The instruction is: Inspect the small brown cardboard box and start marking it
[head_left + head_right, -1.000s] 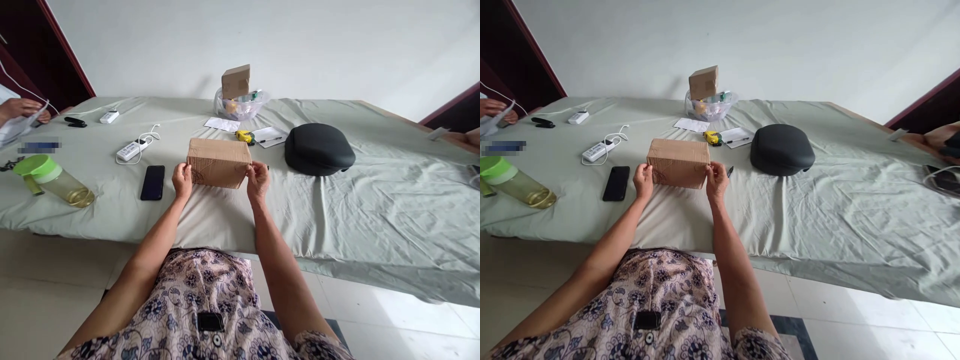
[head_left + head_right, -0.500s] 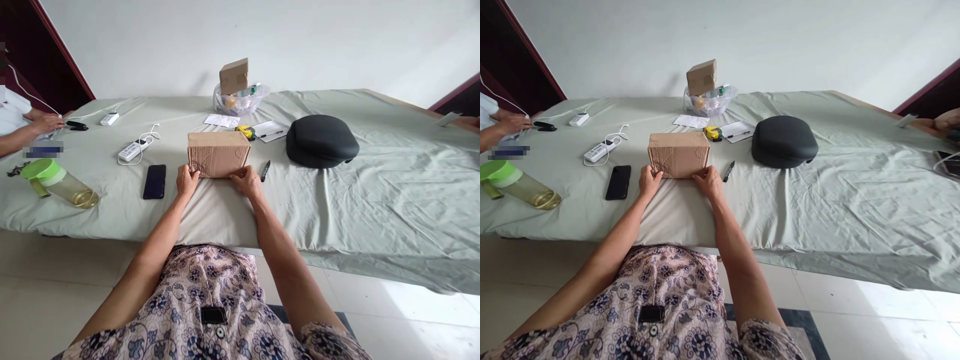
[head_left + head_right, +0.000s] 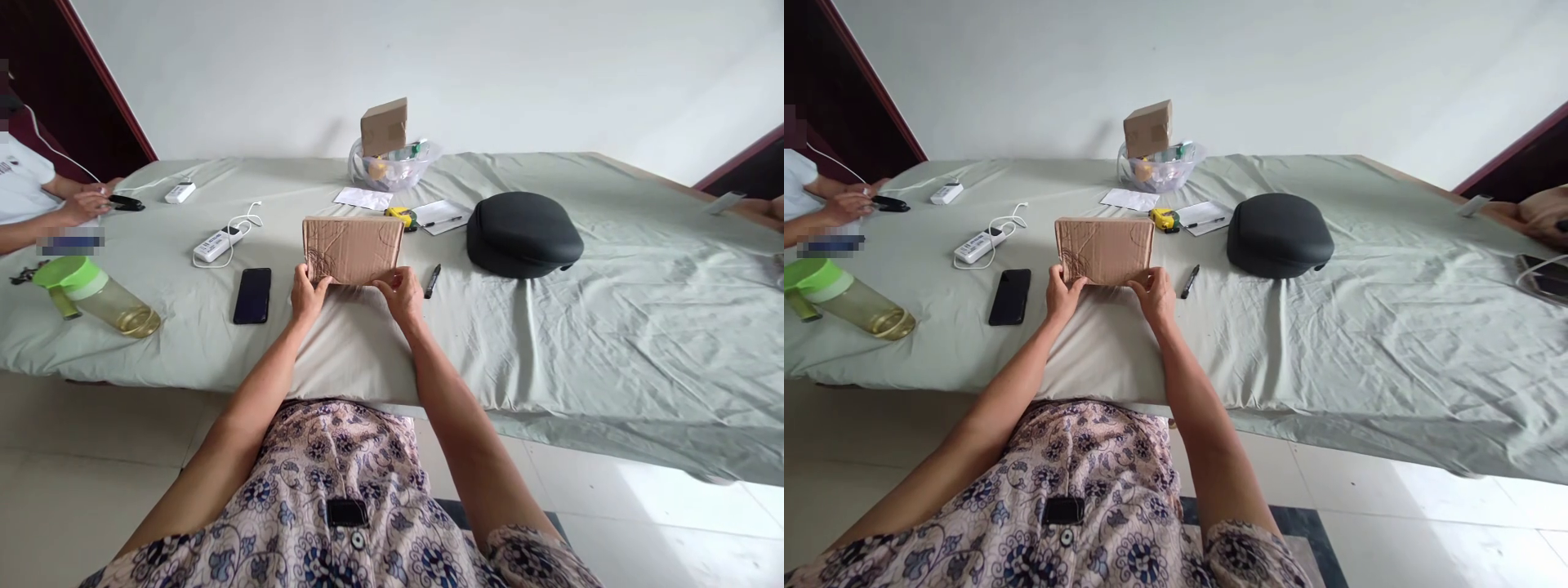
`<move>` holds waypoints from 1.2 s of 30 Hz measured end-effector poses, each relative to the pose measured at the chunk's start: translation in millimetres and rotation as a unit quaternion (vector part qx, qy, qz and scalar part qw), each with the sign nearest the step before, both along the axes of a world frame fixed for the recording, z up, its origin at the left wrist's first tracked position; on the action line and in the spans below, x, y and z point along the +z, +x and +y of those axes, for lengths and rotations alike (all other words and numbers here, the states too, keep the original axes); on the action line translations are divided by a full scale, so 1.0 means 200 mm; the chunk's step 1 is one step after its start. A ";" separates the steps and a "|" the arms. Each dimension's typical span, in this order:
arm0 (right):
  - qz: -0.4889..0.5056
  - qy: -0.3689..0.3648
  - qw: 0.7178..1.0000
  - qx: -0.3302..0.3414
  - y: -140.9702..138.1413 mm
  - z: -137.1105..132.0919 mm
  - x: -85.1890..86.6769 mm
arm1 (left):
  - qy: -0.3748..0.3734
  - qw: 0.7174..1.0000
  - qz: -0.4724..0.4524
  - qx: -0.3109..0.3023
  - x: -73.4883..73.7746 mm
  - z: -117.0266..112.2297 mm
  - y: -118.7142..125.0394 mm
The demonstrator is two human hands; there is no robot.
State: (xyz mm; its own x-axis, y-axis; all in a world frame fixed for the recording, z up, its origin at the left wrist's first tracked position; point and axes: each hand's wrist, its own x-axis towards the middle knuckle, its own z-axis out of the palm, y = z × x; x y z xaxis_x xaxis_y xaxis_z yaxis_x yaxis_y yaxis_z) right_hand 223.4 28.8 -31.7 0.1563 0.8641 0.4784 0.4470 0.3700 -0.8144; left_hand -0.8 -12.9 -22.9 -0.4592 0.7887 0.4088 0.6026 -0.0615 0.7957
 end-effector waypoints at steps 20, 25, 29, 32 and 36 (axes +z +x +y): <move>0.090 -0.091 0.957 0.260 -0.11 -0.19 0.19 | 0.082 0.994 0.042 -0.054 0.06 -0.06 0.02; 0.023 -0.076 0.953 0.292 -0.13 -0.18 0.15 | 0.072 0.979 0.099 -0.163 0.03 -0.07 0.09; -0.020 -0.049 0.949 0.310 -0.13 -0.18 0.14 | 0.070 0.976 0.109 -0.174 0.02 -0.08 0.11; -0.017 0.013 0.970 0.241 -0.12 -0.18 0.15 | 0.072 0.978 0.106 -0.167 0.03 -0.07 0.11; 0.002 0.121 0.992 0.024 -0.07 -0.14 0.14 | 0.089 0.981 0.098 -0.143 0.02 -0.06 0.12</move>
